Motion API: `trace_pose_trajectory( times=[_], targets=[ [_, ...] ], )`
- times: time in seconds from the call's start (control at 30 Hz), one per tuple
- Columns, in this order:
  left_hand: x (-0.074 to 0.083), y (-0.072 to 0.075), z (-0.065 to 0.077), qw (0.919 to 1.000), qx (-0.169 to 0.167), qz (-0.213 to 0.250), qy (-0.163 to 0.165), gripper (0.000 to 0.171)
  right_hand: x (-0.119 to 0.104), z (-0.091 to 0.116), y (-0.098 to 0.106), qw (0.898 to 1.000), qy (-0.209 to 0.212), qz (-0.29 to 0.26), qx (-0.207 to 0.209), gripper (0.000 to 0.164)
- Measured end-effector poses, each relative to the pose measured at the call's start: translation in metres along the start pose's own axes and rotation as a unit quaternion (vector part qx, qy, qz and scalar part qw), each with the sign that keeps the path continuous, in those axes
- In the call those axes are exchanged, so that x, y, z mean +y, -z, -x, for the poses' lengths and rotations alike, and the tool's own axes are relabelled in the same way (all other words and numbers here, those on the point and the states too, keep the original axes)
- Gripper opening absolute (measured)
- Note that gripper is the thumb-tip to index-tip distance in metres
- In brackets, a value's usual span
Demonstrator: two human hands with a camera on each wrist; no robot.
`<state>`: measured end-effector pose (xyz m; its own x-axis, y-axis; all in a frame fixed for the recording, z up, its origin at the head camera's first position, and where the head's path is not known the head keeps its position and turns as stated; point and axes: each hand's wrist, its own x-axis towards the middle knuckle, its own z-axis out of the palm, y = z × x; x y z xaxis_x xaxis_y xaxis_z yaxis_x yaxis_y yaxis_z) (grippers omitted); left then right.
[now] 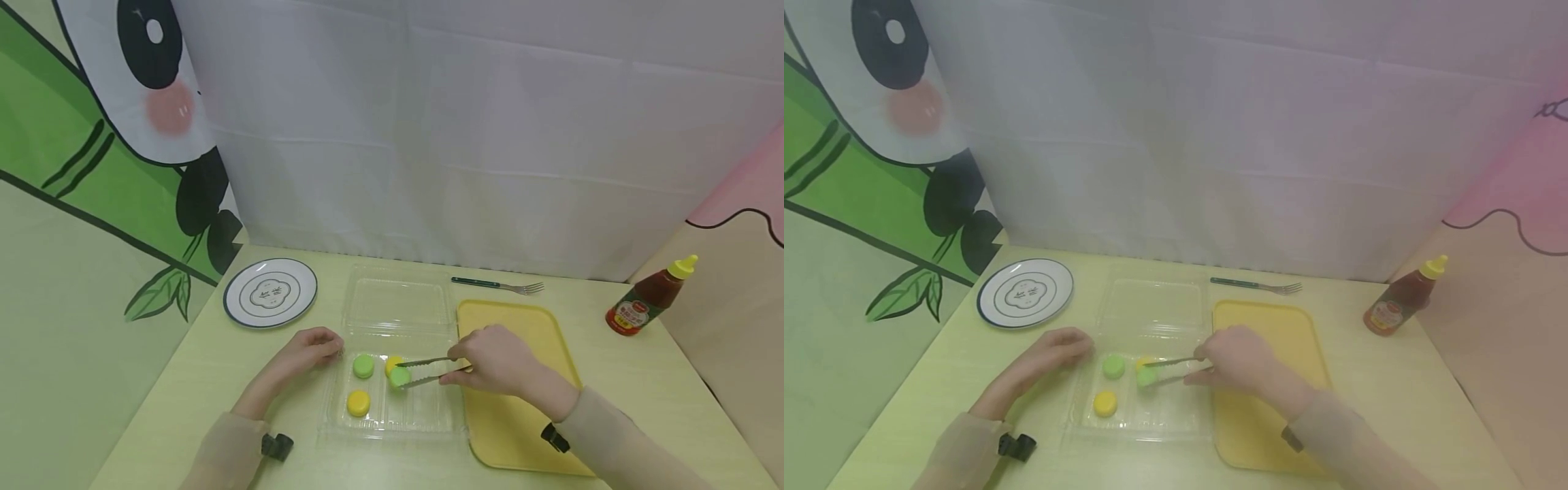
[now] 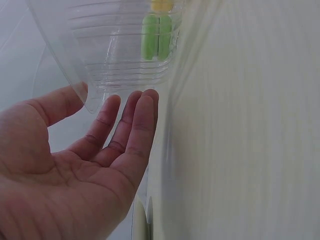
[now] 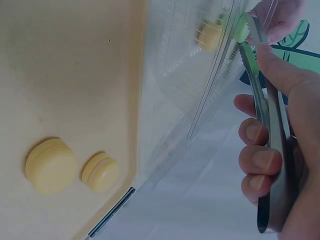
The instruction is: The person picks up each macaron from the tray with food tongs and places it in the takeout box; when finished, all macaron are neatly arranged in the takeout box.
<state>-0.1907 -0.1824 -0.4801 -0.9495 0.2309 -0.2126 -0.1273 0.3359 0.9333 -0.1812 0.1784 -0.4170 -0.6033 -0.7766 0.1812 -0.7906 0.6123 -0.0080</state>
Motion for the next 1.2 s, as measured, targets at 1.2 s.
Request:
trace_pose_trajectory(
  times=[1.2],
  targets=[
    [-0.002, 0.0, -0.002, 1.0, 0.0, 0.007, -0.006, 0.028, -0.017, 0.005, -0.017, 0.999, 0.005, -0.006, -0.038, 0.042]
  ],
)
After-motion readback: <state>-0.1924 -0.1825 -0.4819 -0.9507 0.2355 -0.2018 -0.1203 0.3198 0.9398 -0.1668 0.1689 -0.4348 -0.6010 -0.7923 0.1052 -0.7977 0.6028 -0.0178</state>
